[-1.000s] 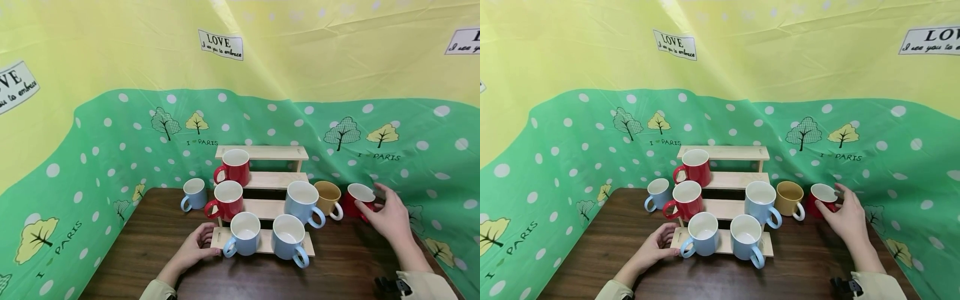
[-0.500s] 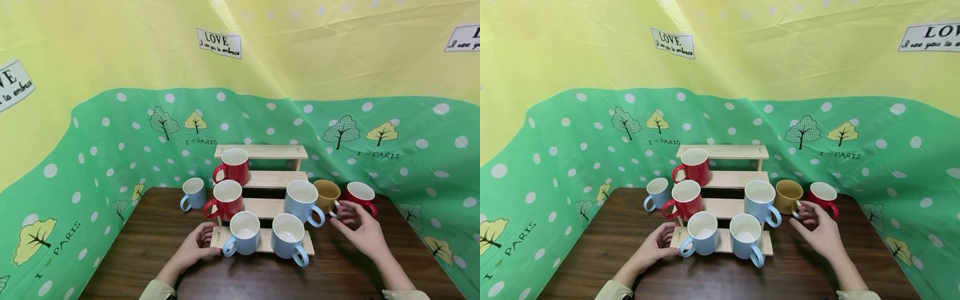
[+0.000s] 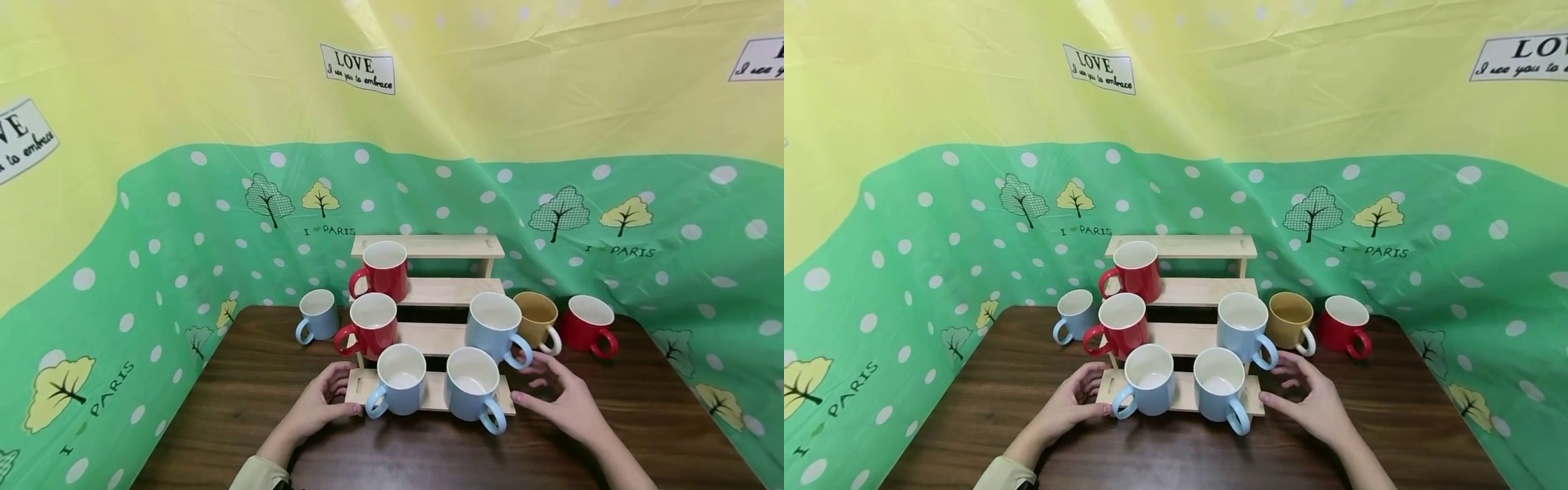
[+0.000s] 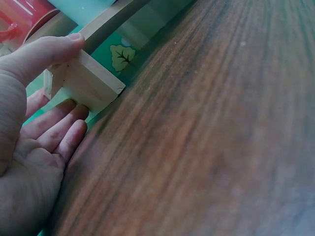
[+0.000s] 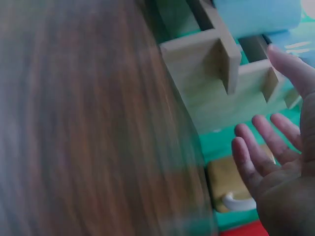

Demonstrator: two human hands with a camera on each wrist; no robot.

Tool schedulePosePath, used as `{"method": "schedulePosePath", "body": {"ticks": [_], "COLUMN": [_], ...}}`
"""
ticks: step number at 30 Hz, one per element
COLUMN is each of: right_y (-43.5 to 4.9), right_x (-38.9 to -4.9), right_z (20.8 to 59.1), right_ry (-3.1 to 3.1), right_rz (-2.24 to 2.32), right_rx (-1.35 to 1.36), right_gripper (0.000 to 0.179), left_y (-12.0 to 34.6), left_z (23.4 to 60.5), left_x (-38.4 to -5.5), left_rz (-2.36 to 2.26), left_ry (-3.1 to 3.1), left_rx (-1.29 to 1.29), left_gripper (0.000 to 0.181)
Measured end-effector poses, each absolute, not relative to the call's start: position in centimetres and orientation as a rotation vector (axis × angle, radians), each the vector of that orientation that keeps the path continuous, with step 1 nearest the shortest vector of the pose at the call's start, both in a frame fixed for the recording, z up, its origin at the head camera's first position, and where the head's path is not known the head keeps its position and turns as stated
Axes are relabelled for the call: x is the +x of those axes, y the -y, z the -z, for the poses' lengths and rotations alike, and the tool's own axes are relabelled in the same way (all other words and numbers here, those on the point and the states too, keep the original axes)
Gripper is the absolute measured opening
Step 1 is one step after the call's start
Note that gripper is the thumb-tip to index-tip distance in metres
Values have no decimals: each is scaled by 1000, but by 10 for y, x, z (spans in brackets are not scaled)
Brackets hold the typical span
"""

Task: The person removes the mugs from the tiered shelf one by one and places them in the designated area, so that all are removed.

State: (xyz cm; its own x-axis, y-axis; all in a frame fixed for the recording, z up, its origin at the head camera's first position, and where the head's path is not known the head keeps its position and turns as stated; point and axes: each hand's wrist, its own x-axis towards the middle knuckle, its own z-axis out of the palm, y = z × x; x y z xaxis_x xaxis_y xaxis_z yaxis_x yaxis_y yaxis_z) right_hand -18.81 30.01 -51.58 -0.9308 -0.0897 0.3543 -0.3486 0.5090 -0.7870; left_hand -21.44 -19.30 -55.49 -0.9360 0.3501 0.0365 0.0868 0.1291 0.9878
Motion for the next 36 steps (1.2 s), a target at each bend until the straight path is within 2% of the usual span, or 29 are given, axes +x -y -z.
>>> {"method": "schedulePosePath", "body": {"ticks": [22, 36], "right_y": [-289, -288], "right_x": [-188, -187], "right_z": [537, 545], "right_ry": [2499, 2492], "right_rz": [-1950, -2026], "right_rx": [487, 486], "right_gripper": [72, 74], "left_y": [194, 192], "left_z": [555, 553], "left_x": [-213, -213], "left_rz": [-1920, -1911], "left_ry": [-2176, -2181], "left_rx": [506, 454], "left_gripper": [75, 76]}}
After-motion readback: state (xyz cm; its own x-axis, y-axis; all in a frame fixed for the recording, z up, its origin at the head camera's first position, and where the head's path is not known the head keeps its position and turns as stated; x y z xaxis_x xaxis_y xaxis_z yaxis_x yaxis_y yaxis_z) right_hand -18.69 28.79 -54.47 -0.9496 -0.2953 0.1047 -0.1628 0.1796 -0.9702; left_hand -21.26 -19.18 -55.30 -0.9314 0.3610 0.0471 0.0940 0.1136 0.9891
